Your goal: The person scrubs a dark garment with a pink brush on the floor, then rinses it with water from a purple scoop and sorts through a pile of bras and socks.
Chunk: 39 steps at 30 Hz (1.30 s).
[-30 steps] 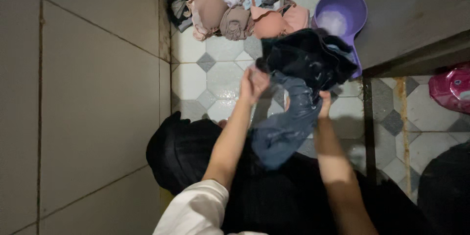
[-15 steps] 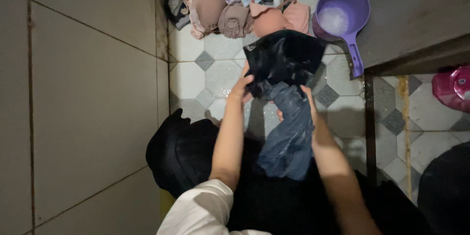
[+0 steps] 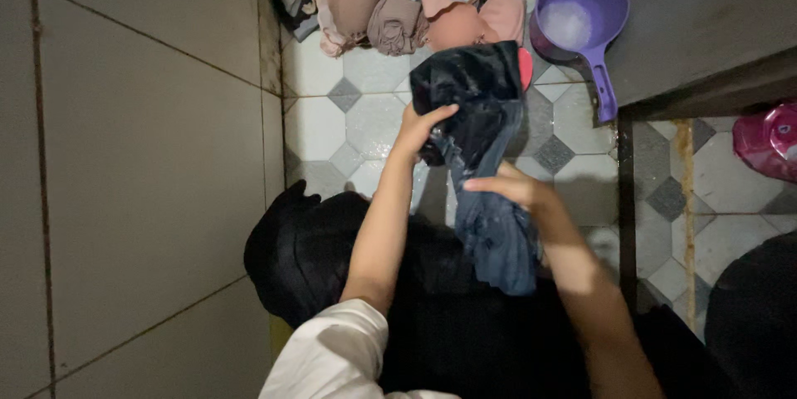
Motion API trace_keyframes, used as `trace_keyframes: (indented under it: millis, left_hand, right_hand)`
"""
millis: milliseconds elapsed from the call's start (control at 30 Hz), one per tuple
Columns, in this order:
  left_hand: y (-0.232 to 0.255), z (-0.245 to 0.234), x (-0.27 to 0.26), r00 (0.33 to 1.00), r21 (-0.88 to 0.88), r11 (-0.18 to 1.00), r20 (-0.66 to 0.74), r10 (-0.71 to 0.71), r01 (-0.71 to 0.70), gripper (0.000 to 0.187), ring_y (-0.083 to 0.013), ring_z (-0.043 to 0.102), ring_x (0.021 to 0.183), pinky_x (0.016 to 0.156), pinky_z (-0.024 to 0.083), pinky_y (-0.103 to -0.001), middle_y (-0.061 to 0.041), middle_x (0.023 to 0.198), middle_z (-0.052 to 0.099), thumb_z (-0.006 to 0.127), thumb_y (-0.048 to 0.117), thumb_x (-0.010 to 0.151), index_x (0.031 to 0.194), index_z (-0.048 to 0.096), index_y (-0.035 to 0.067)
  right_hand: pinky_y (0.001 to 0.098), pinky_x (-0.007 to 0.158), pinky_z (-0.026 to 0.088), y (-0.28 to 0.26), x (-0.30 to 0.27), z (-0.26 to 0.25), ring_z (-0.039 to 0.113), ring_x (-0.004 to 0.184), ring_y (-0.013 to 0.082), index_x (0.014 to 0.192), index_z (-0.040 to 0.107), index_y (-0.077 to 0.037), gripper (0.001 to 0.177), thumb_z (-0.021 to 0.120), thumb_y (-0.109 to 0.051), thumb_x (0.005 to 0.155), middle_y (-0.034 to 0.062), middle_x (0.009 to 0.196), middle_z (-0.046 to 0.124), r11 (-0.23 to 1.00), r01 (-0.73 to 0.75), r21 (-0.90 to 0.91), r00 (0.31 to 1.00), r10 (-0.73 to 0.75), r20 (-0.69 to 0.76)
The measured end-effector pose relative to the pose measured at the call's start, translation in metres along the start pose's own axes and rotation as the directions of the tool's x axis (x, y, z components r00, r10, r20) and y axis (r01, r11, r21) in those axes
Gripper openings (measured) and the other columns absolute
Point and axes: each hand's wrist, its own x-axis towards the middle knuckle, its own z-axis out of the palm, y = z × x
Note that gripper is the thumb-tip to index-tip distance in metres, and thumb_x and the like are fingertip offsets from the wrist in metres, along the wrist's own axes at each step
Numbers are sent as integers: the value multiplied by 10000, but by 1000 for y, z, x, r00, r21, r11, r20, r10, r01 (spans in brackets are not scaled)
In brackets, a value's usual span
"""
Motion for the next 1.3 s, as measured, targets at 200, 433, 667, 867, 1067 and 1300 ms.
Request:
trace_keyframes:
  millis: [200,433,667,867,1067,1300]
  left_hand:
    - [-8,24,2,948,495,836,-68,311,-239,528,-232,757,925,844,584,-359,-124,1015,802,902,308,699,1104,715,25]
    - [-45,38,-21,728,661,739,-442,524,-131,591,-422,706,1005,838,546,-466,-200,1059,746,907,360,704,1170,674,80]
    - [-68,30,-15,561,545,836,-675,480,-60,624,-427,700,992,849,541,-474,-202,1043,732,885,335,682,1196,639,82]
    - [-48,27,-30,760,455,882,-614,213,121,631,-405,699,1062,917,521,-476,-182,1116,745,863,402,708,1205,623,94]
    - [-15,44,-59,941,729,682,-268,205,59,934,-448,619,1180,975,497,-496,-302,1251,646,820,586,762,1413,467,17]
    - [4,55,-87,972,861,471,97,215,-191,1097,-448,700,954,814,537,-484,-277,1046,713,663,583,877,1629,151,-31]
  right_hand:
    - [371,995,499,-20,23,28,663,1156,256,1333,667,-40,745,839,-386,697,144,1239,723,770,-89,-631,981,-42,-189]
    - [575,843,430,42,60,51,652,1079,404,1279,573,-35,805,866,-319,586,218,1164,680,326,-429,-842,702,-467,-538]
    - [563,906,403,94,82,57,679,1043,389,1436,506,6,474,654,-211,1041,201,1115,705,392,-453,-800,585,-546,-599]
    - [548,837,471,22,34,72,606,1122,495,1449,428,5,1026,893,-326,596,301,1283,585,501,-307,-809,746,-401,-532]
    - [407,976,486,68,40,17,649,1195,311,1331,632,-7,642,753,-417,851,173,1277,707,762,258,-594,889,-428,-162]
    - [378,972,524,134,60,-48,647,1089,243,1318,630,-58,547,629,-433,919,88,1217,680,929,235,286,893,-90,-440]
